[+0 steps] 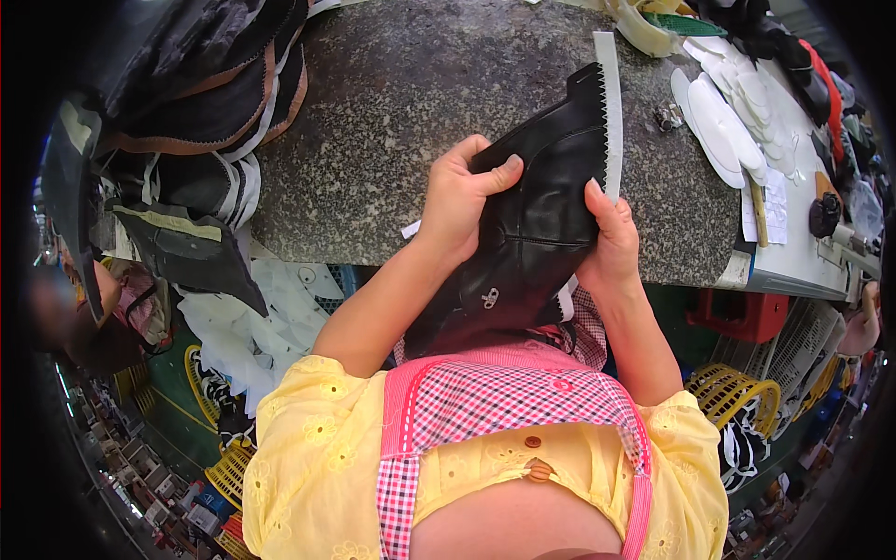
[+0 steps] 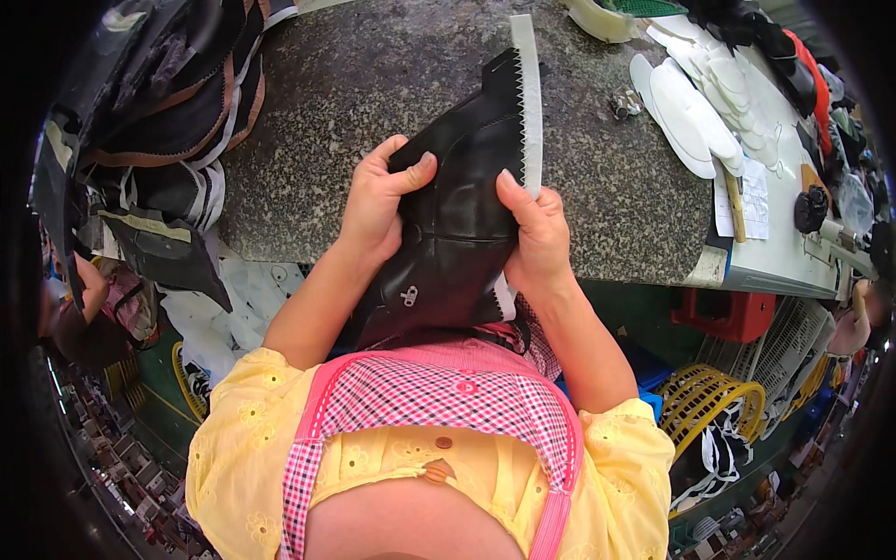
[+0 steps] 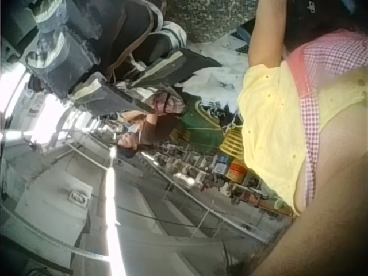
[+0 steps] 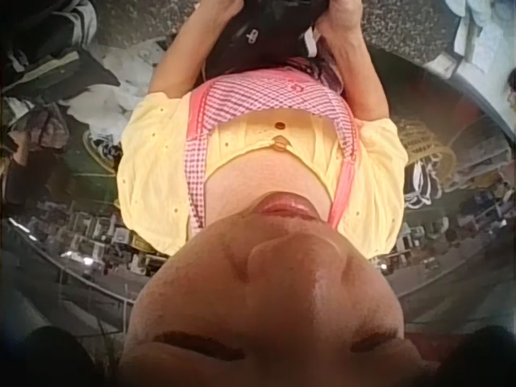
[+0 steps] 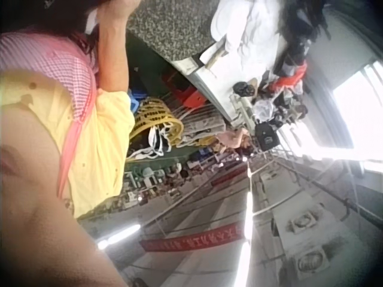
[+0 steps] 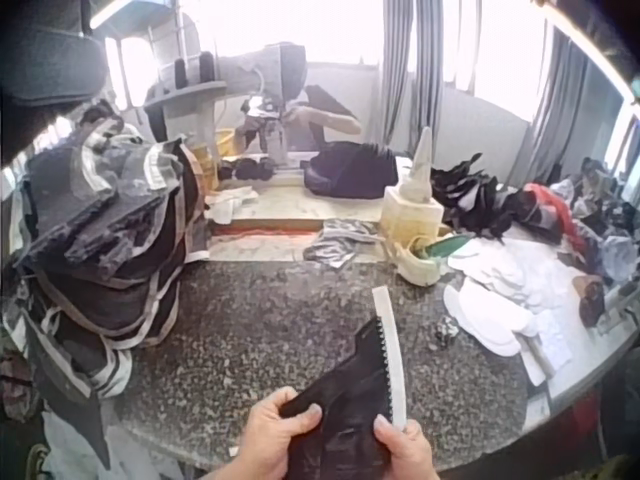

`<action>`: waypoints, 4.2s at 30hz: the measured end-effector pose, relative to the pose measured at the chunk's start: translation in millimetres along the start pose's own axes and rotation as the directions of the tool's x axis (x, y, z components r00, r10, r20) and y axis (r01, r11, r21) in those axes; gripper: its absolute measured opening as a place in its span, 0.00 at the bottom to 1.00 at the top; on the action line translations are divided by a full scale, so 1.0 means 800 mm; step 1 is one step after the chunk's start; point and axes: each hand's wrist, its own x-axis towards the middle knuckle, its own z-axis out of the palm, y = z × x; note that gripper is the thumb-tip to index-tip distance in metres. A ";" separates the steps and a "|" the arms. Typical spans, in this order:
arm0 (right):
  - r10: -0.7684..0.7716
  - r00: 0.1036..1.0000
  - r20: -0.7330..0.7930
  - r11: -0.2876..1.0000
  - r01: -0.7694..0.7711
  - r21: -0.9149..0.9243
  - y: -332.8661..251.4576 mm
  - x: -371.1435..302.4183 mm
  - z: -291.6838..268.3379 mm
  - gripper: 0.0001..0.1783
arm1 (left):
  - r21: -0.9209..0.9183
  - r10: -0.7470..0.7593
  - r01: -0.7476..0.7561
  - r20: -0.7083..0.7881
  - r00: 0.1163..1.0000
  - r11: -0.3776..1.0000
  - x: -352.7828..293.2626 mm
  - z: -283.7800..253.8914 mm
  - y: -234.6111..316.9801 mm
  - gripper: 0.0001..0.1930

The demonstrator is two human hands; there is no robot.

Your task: Assembling shoe components by hand, including lining and outer leather parts.

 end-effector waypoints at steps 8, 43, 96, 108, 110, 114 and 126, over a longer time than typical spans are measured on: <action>-0.238 0.971 0.011 0.836 0.210 -0.507 0.007 -0.001 -0.015 0.08 | 0.764 0.259 -0.393 0.299 0.918 0.512 -0.004 0.011 0.032 0.30; -0.070 0.989 0.128 0.990 0.085 -0.110 -0.051 0.042 0.008 0.17 | 0.013 -0.121 0.123 0.310 0.943 0.992 -0.018 0.011 0.027 0.36; -0.105 0.461 0.881 -0.650 0.639 -0.412 -0.081 0.025 0.094 0.22 | 0.448 0.774 -0.749 0.174 0.609 0.489 0.067 -0.075 0.256 0.19; 0.212 0.666 0.715 -0.590 0.671 -0.449 0.071 0.043 0.020 0.34 | 0.780 0.396 -0.470 0.618 0.679 -0.413 -0.025 -0.147 0.032 0.19; 0.121 0.664 0.738 -0.480 0.690 -0.542 0.066 0.040 0.019 0.29 | 0.689 0.600 -0.717 0.618 0.508 -0.102 -0.052 -0.147 0.042 0.16; -0.053 0.342 0.938 -0.191 0.919 -0.346 0.079 -0.014 0.059 0.15 | 0.930 0.827 -0.338 0.076 0.557 0.142 -0.220 -0.254 0.068 0.10; 0.625 0.090 0.776 0.241 0.923 -0.301 0.355 -0.073 0.114 0.28 | 0.952 0.048 0.217 -0.233 0.971 0.217 -0.411 -0.427 -0.053 0.22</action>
